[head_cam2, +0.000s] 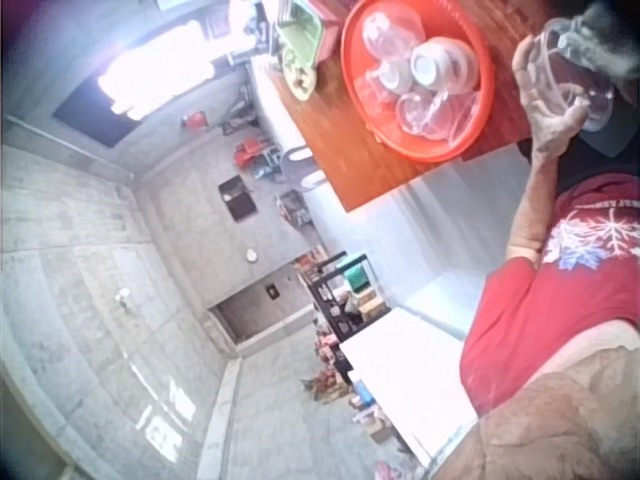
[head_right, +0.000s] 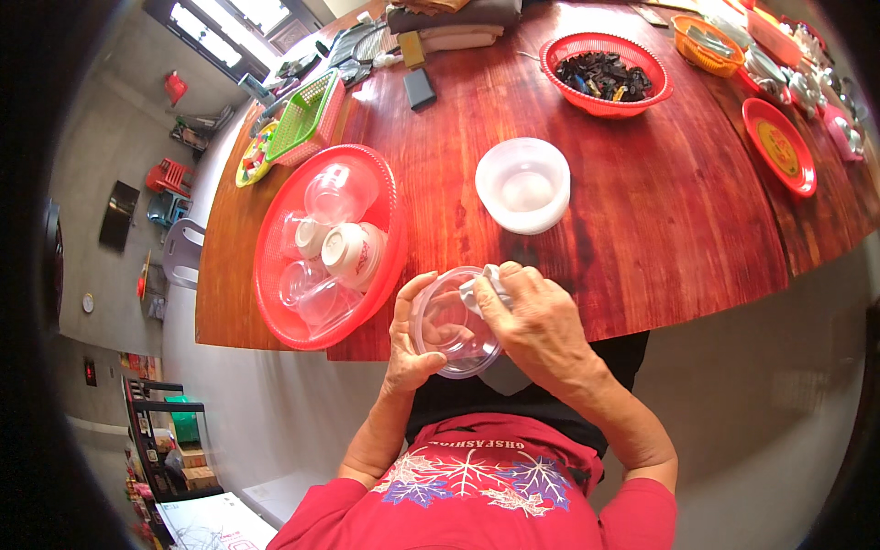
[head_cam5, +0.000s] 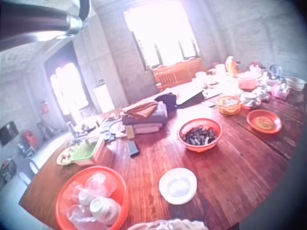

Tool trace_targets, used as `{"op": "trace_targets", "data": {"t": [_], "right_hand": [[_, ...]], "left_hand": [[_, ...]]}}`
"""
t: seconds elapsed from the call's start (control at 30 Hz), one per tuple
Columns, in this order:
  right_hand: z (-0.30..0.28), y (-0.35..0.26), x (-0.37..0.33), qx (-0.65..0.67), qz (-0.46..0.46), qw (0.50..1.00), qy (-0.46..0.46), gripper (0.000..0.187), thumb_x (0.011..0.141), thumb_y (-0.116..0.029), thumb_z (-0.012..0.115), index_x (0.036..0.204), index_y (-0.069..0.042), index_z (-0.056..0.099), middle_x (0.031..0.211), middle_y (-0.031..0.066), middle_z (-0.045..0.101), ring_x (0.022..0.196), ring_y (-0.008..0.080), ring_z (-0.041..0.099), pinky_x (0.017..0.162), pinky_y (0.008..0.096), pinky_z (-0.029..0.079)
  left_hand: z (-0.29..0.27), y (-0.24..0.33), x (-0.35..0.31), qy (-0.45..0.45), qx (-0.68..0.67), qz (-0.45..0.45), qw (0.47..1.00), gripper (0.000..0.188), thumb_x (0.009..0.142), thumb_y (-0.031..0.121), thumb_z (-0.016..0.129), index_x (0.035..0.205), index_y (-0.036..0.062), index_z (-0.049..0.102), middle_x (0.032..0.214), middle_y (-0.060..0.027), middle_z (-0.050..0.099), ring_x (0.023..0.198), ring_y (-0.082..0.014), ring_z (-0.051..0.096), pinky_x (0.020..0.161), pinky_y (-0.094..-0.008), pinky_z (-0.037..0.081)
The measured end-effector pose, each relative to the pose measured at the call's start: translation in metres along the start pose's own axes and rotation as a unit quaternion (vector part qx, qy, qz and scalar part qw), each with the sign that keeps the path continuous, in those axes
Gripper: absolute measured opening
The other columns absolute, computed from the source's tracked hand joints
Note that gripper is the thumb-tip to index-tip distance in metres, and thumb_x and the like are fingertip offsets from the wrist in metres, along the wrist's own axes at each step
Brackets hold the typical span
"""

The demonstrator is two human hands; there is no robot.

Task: The person wipes several clear plastic cups with a white cloth, handling them one at a time. After wiping each cup, the person places it into a red plastic basket on the table. The task continues with multiple cups throughout the clip.

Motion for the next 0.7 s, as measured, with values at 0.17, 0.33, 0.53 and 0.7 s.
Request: {"op": "trace_targets", "data": {"t": [0.17,0.33,0.53,0.7], "right_hand": [[0.029,-0.019,-0.020,-0.053,0.004,0.993,-0.102,0.035,0.080,-0.014,0.060,0.112,0.001,0.060,0.091,0.0101,0.055,0.078,0.0201,0.060,0.059,0.0290,0.053],[0.020,-0.031,-0.020,0.287,-0.005,0.928,-0.238,0.016,0.084,-0.009,0.060,0.098,-0.001,0.058,0.093,0.0171,0.056,0.080,0.0326,0.063,0.064,0.0418,0.054],[0.018,-0.025,0.001,0.153,0.031,0.988,0.001,0.027,0.079,-0.006,0.062,0.105,0.002,0.060,0.092,0.0138,0.056,0.082,0.0311,0.063,0.064,0.0370,0.056],[0.050,-0.040,-0.006,-0.023,0.027,0.983,-0.181,0.029,0.076,-0.012,0.063,0.100,0.005,0.063,0.086,0.0130,0.057,0.080,0.0235,0.063,0.057,0.0342,0.056]], "left_hand": [[0.000,0.004,0.002,0.021,0.070,0.055,0.996,0.094,0.064,0.006,0.083,0.144,0.0082,0.032,0.142,-0.0141,0.039,0.126,-0.0213,0.044,0.086,-0.0319,0.054],[-0.011,-0.004,-0.002,0.021,0.088,0.039,0.995,0.094,0.065,0.011,0.084,0.143,0.0072,0.032,0.141,-0.0145,0.040,0.125,-0.0220,0.046,0.090,-0.0328,0.052],[-0.004,-0.002,-0.006,-0.017,0.015,0.026,0.999,0.100,0.066,0.020,0.087,0.145,0.0068,0.029,0.143,-0.0162,0.039,0.131,-0.0262,0.043,0.103,-0.0388,0.044],[0.002,-0.004,-0.008,-0.001,0.054,0.044,0.998,0.100,0.063,0.019,0.088,0.143,0.0036,0.031,0.144,-0.0181,0.039,0.130,-0.0269,0.044,0.110,-0.0417,0.034]]}}
Point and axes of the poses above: each hand's wrist, its own x-axis towards the middle knuckle, its own z-axis out of the palm, y = z × x, the point moved 3 cm from there along x, towards the middle knuckle
